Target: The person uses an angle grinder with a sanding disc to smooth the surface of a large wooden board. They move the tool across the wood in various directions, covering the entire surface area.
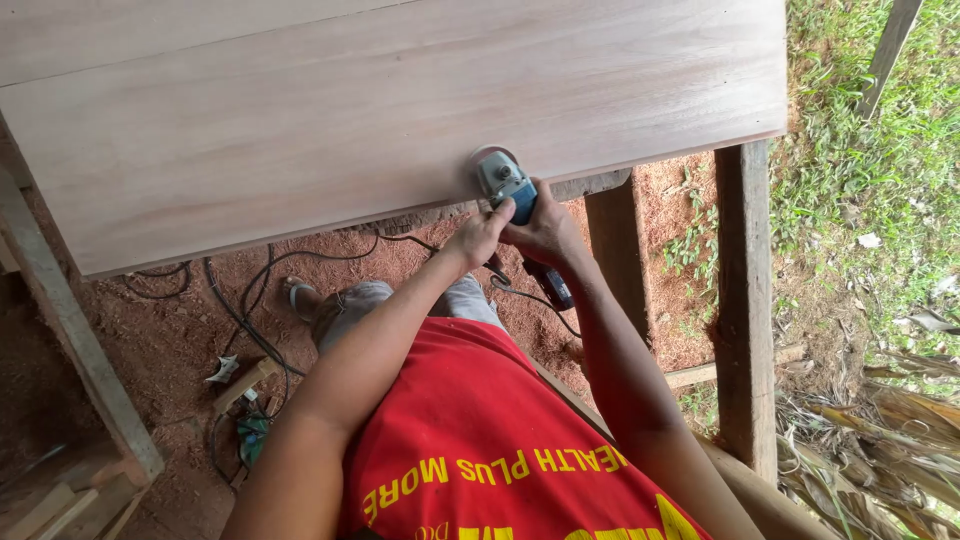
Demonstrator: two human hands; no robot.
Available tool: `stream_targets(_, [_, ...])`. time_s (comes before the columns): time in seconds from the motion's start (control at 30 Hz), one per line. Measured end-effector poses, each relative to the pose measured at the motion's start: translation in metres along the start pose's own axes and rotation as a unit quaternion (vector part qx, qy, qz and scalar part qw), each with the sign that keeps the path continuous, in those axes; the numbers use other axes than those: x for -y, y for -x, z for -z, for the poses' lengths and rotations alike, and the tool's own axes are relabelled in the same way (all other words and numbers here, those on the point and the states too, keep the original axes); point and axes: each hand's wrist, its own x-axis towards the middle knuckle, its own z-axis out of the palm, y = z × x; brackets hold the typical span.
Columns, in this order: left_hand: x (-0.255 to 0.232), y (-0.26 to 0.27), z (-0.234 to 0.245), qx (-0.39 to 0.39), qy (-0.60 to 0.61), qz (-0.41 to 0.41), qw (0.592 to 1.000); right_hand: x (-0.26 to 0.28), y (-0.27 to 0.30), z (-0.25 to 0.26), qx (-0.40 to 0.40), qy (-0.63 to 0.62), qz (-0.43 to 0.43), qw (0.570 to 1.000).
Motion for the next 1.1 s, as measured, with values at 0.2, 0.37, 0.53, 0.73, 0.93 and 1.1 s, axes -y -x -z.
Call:
stream_targets(0.2, [0.004, -0.046, -0.033, 0.005, -0.054, -0.063, 0.997, 0.000, 0.010, 0.051, -0.031, -0.011, -0.093, 0.995])
stream_targets(0.37, [-0.005, -0.032, -0.043, 0.010, -0.117, -0.062, 0.991, -0.055, 0.006, 0.088, -0.068, -0.079, -0.084, 0.991])
stream_targets(0.53, [0.008, 0.004, -0.018, 0.009, -0.205, 0.079, 0.976, -0.090, 0.005, 0.128, -0.093, -0.075, -0.089, 0.989])
stream_targets(0.73, [0.058, 0.044, 0.028, -0.081, -0.241, 0.076, 0.964, -0.120, 0.006, 0.173, -0.130, -0.128, -0.105, 0.978])
stream_targets(0.93, [0.091, 0.085, 0.047, -0.169, -0.140, 0.068, 0.973, -0.132, 0.013, 0.220, -0.201, -0.176, -0.105, 0.958])
stream_targets(1.1, [0.099, 0.109, 0.049, -0.245, -0.074, 0.029, 0.966, -0.142, 0.005, 0.219, -0.277, -0.214, -0.089, 0.932])
